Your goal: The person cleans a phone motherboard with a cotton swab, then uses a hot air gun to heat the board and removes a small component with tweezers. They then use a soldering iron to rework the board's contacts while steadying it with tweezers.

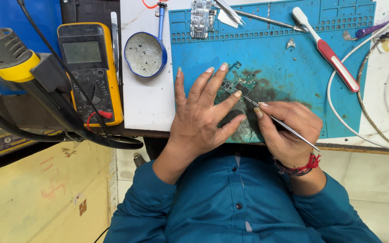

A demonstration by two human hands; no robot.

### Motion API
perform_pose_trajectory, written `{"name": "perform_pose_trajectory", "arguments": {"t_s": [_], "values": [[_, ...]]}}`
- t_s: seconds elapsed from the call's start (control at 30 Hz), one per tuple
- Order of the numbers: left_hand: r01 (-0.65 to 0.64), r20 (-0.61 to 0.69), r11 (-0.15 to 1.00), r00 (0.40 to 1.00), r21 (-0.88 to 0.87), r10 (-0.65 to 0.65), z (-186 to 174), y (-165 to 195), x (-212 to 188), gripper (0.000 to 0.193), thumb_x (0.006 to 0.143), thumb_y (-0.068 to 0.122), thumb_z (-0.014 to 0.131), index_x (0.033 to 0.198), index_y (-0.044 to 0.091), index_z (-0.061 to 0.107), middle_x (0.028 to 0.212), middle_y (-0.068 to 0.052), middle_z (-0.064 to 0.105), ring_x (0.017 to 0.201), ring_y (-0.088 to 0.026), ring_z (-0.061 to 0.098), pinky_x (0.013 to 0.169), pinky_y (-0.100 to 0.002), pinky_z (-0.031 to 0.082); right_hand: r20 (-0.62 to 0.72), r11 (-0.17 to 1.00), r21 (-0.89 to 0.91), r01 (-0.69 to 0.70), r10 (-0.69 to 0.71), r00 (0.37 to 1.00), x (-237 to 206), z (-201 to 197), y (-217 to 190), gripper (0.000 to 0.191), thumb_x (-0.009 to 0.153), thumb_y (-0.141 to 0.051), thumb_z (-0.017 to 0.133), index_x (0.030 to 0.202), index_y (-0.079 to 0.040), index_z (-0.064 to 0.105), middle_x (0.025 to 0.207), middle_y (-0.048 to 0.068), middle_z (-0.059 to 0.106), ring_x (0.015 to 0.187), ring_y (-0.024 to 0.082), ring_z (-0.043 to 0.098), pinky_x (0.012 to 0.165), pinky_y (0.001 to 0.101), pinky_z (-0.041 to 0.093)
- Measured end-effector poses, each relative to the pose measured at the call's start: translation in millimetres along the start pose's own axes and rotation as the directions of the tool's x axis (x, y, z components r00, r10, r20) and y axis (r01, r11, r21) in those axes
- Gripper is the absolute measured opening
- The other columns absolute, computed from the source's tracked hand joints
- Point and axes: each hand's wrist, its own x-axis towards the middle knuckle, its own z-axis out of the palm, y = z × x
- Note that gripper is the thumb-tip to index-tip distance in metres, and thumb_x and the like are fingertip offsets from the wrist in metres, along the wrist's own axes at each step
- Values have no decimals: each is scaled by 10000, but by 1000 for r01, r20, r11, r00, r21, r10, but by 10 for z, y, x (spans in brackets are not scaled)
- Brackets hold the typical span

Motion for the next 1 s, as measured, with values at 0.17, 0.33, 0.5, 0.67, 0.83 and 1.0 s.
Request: {"name": "perform_pose_trajectory", "arguments": {"t_s": [0.17,0.33,0.5,0.67,0.83,1.0], "values": [[0,-11,1000,1000,11,0,-2,7,4,429,956,509,759,1267,214,765,1611,-125,427,1483,-289,375,1287,-622,39,1,1000,-11,0,0,1000,-1,-2,1,141,923,39,809,1037,12,730,983,140,754,802,221,740,713,281,542],[5,-10,1000,1000,12,-4,-4,8,10,426,950,506,757,1260,214,769,1608,-125,432,1480,-291,379,1288,-629,50,1,1000,-15,-11,11,1000,-6,-6,0,141,927,36,808,1039,12,727,984,149,754,788,220,732,705,282,535],[7,-10,1000,1000,13,-7,-8,14,13,431,941,504,760,1253,207,770,1601,-131,437,1476,-294,381,1284,-630,52,-29,1000,-4,-20,20,999,-11,12,3,139,930,36,814,1042,17,733,964,141,748,778,217,730,705,283,536],[9,-10,1000,1000,7,-9,-14,16,17,432,933,494,765,1251,202,768,1594,-132,443,1473,-296,387,1284,-625,61,-29,1000,0,-20,20,999,-9,13,10,142,930,32,814,1047,19,734,972,143,748,785,219,732,711,283,538],[6,-16,1000,1000,2,-6,-16,15,17,427,938,490,765,1255,203,768,1598,-134,441,1473,-298,387,1287,-621,67,-14,1000,-9,-19,19,1000,-5,6,10,133,924,35,814,1032,19,737,965,142,749,780,218,731,709,279,536],[7,-13,1000,1000,0,-7,-10,11,20,430,934,489,765,1253,202,767,1597,-137,440,1471,-298,389,1286,-622,69,-23,1000,10,-7,7,1000,0,12,7,132,931,36,812,1034,16,731,985,141,753,805,222,739,731,284,545]]}}
